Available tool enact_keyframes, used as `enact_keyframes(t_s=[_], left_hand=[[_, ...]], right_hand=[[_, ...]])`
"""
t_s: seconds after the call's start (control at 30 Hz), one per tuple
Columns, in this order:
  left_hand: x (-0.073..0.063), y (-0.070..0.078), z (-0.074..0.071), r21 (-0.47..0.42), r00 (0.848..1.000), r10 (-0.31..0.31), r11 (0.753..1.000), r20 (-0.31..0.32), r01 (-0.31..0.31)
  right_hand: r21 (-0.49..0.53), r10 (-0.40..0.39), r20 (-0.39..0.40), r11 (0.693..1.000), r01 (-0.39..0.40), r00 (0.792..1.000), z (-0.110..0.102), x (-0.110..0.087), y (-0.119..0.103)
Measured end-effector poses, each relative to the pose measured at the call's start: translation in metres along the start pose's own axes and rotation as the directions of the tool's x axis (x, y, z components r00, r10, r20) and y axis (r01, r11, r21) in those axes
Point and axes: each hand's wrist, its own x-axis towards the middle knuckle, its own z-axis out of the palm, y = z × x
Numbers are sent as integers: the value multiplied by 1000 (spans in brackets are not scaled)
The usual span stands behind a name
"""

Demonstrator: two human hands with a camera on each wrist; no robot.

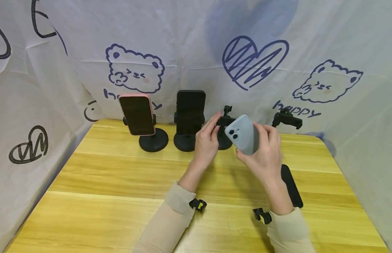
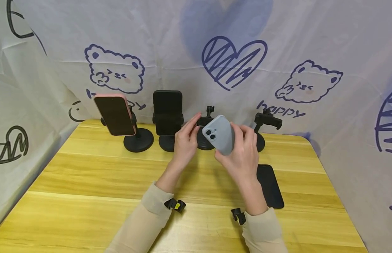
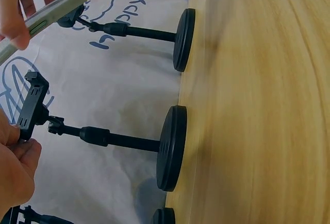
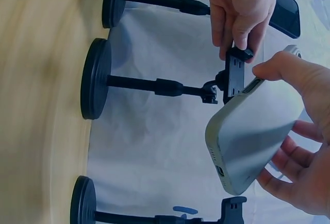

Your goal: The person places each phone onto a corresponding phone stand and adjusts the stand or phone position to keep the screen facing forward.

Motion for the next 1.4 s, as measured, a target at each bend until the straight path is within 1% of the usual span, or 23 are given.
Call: enact_keyframes(t_s=[0.13,0.27,0.4,0.5,0.57,0.63,0.7,0.77,0.87,0.93,1.0,1.13,1.27,1.4], left_hand=[[1,0,1,-2,1000,9,1000,-2,-9],[1,0,1,-21,1000,-2,1000,7,2],[1,1,1,-28,1000,-7,1000,7,7],[0,3,0,-43,1000,25,999,-1,-25],[1,7,-1,-64,998,69,996,-3,-69],[3,13,-2,-96,992,126,987,-1,-126],[4,19,-2,-136,983,184,974,2,-182],[6,26,-4,-192,974,228,956,15,-221],[8,34,-11,-296,963,261,926,61,-232],[9,39,-17,-358,956,269,909,118,-212],[11,42,-25,-404,943,276,896,184,-184],[15,44,-40,-436,909,285,890,303,-133],[19,45,-54,-472,875,296,877,383,-90],[22,47,-67,-511,843,314,858,436,-55]], right_hand=[[12,11,-38,1000,-11,999,3,4,-4],[25,18,-74,1000,-16,997,4,8,-7],[38,9,-91,999,-6,996,3,10,-9],[53,0,-91,999,5,996,3,10,-10],[64,-7,-90,998,12,996,2,10,-10],[74,-12,-91,997,19,996,0,11,-9],[87,-17,-98,996,26,995,-2,12,-9],[100,-25,-103,994,36,994,-4,12,-10],[125,-49,-88,990,60,995,-7,13,-10],[142,-66,-63,987,74,996,-10,13,-11],[168,-79,-35,982,83,996,-14,13,-12],[224,-92,13,971,87,996,-20,13,-15],[265,-123,53,959,104,991,-24,12,-16],[308,-148,104,945,110,983,-27,10,-17]])
